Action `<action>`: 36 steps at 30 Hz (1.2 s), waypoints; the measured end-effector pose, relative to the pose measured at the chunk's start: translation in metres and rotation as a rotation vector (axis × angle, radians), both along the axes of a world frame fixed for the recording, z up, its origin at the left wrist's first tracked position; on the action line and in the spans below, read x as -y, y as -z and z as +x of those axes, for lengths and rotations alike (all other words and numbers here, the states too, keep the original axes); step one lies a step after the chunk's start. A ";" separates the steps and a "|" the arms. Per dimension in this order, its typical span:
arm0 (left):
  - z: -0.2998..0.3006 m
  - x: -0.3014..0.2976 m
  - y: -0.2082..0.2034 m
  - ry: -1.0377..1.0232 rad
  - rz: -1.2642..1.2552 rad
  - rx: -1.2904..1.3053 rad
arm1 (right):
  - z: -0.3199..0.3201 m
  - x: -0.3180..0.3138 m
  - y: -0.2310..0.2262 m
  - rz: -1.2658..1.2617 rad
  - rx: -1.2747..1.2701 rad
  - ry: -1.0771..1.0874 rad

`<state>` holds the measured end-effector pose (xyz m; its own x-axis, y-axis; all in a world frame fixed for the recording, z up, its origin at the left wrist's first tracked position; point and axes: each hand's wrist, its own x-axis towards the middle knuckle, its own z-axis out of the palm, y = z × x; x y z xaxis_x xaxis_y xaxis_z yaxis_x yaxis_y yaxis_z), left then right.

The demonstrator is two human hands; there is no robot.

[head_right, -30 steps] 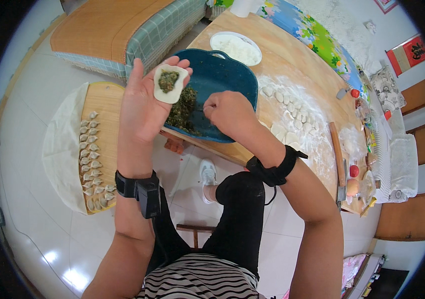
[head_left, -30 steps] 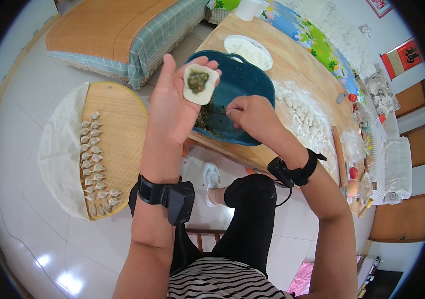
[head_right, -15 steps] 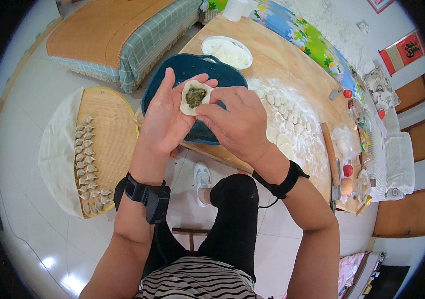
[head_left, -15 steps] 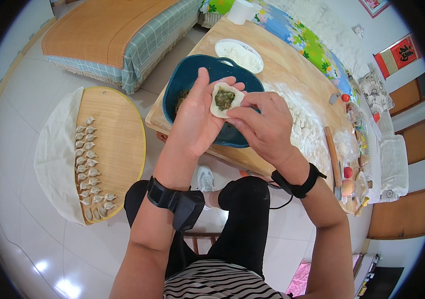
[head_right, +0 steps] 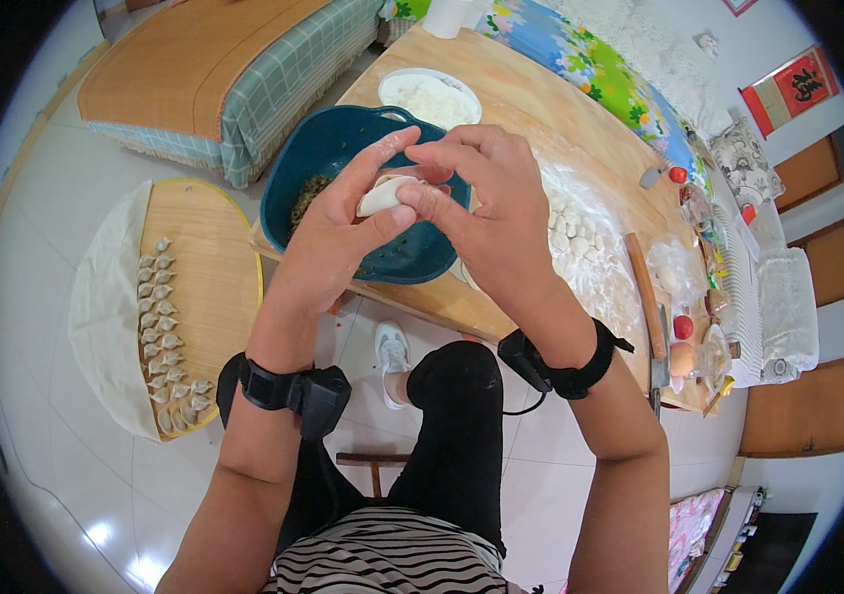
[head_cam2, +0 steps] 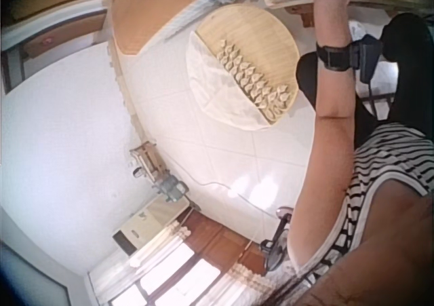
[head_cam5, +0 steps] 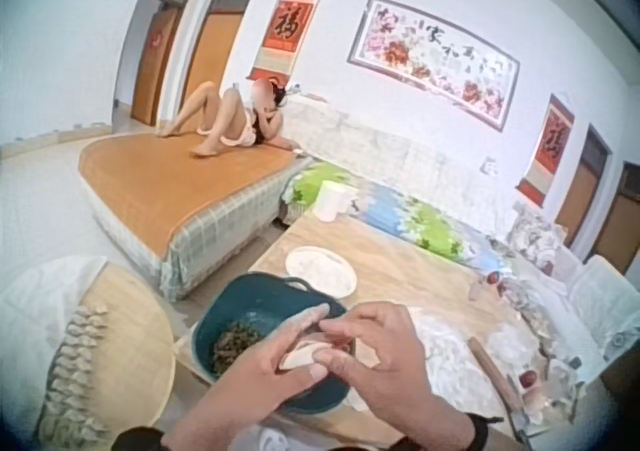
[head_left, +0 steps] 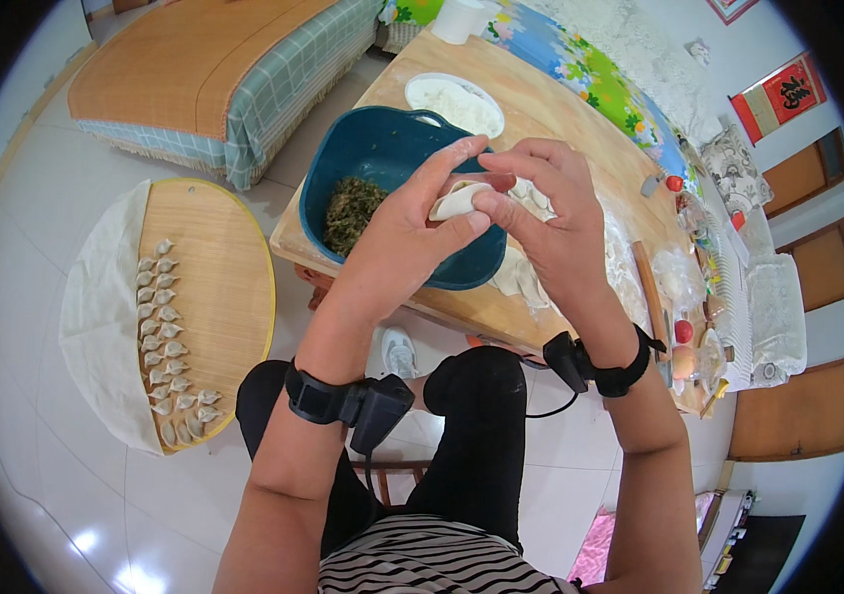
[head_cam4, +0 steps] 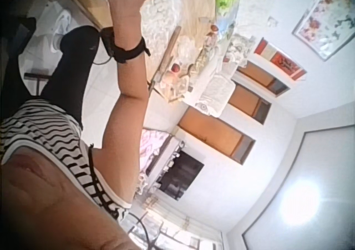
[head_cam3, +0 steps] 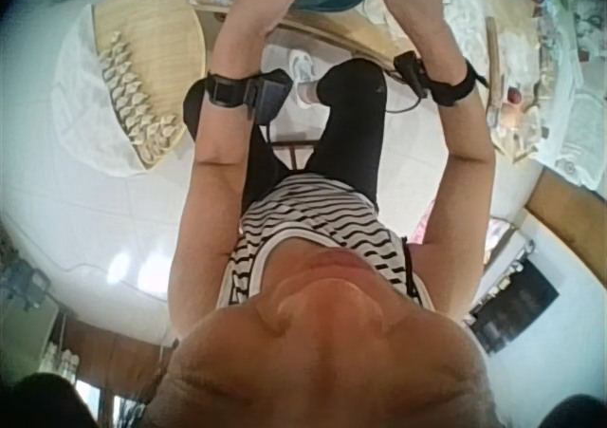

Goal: The person prepares small pieces of dough, rolls them into flat circles using a rolling pin, and then fills each wrapper with a green vegetable mixture using a spoon before folding and sealing them.

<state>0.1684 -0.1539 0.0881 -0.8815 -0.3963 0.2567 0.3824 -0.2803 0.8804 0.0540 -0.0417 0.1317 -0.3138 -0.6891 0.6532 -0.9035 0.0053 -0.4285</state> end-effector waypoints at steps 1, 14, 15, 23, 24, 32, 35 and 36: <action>0.000 0.000 0.000 -0.006 -0.010 -0.008 | 0.001 -0.002 -0.001 0.036 0.082 -0.019; -0.013 -0.018 0.010 -0.048 0.025 -0.116 | 0.008 -0.008 -0.012 0.025 0.383 -0.072; -0.014 -0.018 0.010 -0.082 -0.026 -0.127 | 0.008 -0.009 -0.013 0.055 0.345 -0.071; -0.007 -0.021 0.005 -0.197 -0.347 -0.051 | 0.005 -0.019 -0.035 0.232 0.011 -0.092; -0.006 -0.021 0.003 -0.220 -0.413 -0.019 | 0.004 -0.021 -0.036 0.239 0.017 -0.093; -0.007 -0.025 0.000 -0.136 -0.550 0.010 | -0.002 -0.035 -0.045 0.387 -0.039 -0.169; -0.008 -0.025 0.006 -0.180 -0.543 0.038 | 0.001 -0.035 -0.048 0.404 -0.074 -0.172; -0.009 -0.025 0.007 -0.202 -0.532 0.044 | 0.002 -0.035 -0.047 0.376 0.078 -0.159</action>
<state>0.1599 -0.1293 0.0808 -0.8159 -0.3848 0.4316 0.3420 0.2806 0.8968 0.0559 -0.0066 0.1792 -0.2225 -0.9190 0.3254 -0.8705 0.0370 -0.4908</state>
